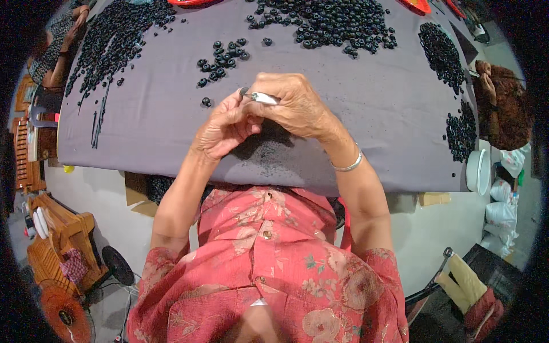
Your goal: Manually sorting and inspecting small black plastic rings on a table using a sorting tool.
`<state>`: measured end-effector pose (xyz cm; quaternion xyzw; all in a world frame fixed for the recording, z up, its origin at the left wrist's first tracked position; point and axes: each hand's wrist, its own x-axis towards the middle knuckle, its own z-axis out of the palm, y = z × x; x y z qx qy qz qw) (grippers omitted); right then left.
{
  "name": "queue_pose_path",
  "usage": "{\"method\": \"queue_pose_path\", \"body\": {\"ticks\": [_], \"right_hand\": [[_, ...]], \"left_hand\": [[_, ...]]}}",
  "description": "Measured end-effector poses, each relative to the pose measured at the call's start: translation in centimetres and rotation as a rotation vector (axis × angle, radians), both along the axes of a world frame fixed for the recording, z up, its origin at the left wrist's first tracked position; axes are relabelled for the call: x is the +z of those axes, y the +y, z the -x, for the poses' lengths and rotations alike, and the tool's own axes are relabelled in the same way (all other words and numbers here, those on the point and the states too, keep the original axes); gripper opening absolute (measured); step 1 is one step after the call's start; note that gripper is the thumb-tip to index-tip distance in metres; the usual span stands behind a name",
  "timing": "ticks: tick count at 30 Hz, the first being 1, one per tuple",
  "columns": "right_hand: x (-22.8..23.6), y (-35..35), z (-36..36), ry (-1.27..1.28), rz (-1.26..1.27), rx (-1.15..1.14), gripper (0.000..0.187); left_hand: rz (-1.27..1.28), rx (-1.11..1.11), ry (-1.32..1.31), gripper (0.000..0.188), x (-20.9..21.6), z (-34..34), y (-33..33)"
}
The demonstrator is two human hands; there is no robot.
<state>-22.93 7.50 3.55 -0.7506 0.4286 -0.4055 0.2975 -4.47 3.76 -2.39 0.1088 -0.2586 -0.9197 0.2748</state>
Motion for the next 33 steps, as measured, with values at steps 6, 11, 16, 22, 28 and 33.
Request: {"method": "queue_pose_path", "body": {"ticks": [6, 11, 16, 22, 28, 33], "right_hand": [[-0.3, 0.1, -0.3, -0.072, -0.077, -0.025, 0.014], [-0.2, 0.0, -0.5, 0.076, 0.091, -0.097, 0.013], [-1.0, -0.3, -0.6, 0.068, 0.282, -0.161, 0.024], [-0.3, 0.4, -0.8, 0.260, 0.214, -0.204, 0.027], [-0.5, 0.3, -0.6, 0.365, 0.231, -0.215, 0.025], [-0.8, 0.2, -0.6, 0.345, 0.234, -0.223, 0.020]], "left_hand": [[-0.008, -0.035, 0.093, 0.036, -0.5, 0.3, 0.0], [-0.100, 0.070, 0.041, 0.028, 0.4, 0.2, 0.2], [-0.047, 0.173, -0.019, 0.023, 0.7, 0.0, -0.1], [0.034, 0.244, 0.016, 0.015, 0.8, -0.4, -0.3], [0.034, 0.270, -0.035, 0.014, 0.6, -0.2, -0.1], [0.065, 0.284, -0.047, 0.017, 0.6, -0.1, -0.2]]}}
